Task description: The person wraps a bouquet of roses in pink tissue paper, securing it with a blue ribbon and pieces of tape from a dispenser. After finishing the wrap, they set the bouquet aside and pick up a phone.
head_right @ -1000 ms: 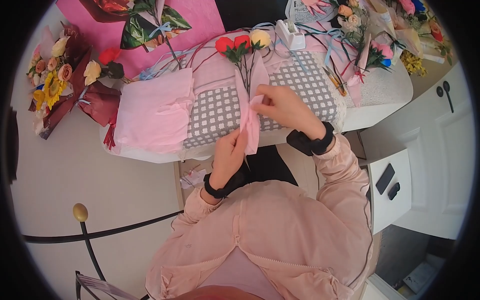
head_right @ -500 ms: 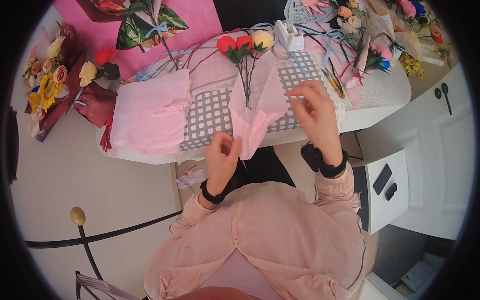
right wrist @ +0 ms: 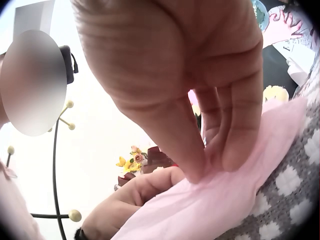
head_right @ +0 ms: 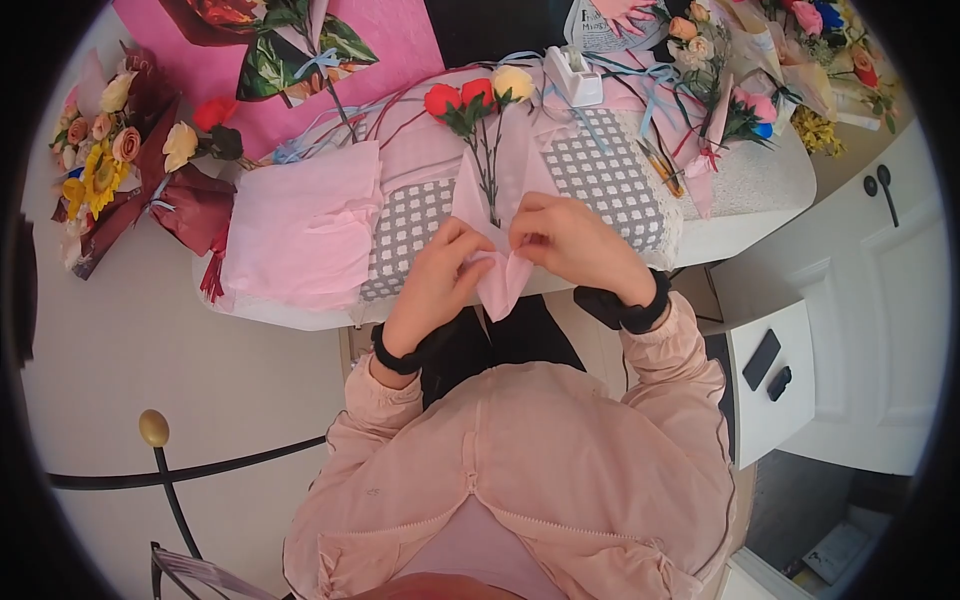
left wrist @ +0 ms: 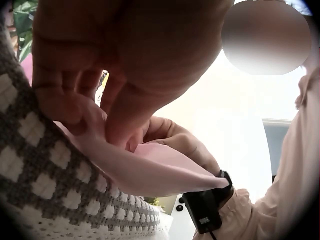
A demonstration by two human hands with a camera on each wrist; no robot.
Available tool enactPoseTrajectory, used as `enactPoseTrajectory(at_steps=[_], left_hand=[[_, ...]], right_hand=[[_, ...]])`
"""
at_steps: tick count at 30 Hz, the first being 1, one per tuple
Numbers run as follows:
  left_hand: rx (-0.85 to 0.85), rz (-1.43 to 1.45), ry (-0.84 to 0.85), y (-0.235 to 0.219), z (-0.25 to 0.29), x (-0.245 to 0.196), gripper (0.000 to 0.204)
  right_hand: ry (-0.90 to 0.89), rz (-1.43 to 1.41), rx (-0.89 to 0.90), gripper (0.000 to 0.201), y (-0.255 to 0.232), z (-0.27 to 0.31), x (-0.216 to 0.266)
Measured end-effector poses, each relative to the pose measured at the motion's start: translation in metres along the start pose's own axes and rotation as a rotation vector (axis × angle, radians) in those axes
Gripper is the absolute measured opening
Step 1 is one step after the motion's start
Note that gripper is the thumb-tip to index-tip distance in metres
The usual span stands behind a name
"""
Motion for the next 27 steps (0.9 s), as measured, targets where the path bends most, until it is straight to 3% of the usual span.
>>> enactPoseTrajectory(at_steps=[2,5,9,12,15,18,20,24,27], left_hand=[[-0.088,0.09,0.022,-0.006,-0.003,0.004,0.014],[-0.175,0.207,-0.017,-0.015,0.006,0.005,0.014],[-0.177,0.398,-0.093,-0.01,0.021,0.015,0.015],[-0.155,0.227,0.047,-0.004,0.027,0.02,0.023],[-0.128,0.129,0.046,-0.006,0.029,0.007,0.032],[-0.038,0.047,0.092,-0.007,0.027,0.004,0.027],[-0.062,0.086,0.095,-0.008,0.026,0.001,0.023],[-0.12,0.137,0.042,-0.01,0.027,-0.001,0.025],[-0.166,0.113,-0.016,-0.007,0.029,0.007,0.021]], right_hand=[[0.025,-0.101,-0.068,0.016,-0.008,0.005,0.0],[0.059,-0.262,-0.354,0.011,-0.019,0.026,-0.013],[0.154,-0.266,-0.338,0.009,-0.019,0.057,-0.03],[0.307,-0.108,-0.203,0.014,-0.018,0.067,-0.031],[0.173,0.252,-0.358,0.02,-0.027,0.061,-0.014],[-0.017,0.27,-0.562,0.02,-0.028,0.034,0.011],[-0.02,0.112,-0.39,0.022,-0.022,0.019,0.012],[-0.121,0.11,0.046,0.02,-0.019,0.017,0.012],[-0.253,-0.002,0.219,0.019,-0.019,0.03,0.021]])
Point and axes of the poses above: each hand's wrist, its own z-axis away from the middle knuckle, its own y-axis out of the palm, x = y × z, the point moved 2 cm from there along -z, towards the middle knuckle, and after that the axes turned 2 degrees about x, right-handed, at the moved point
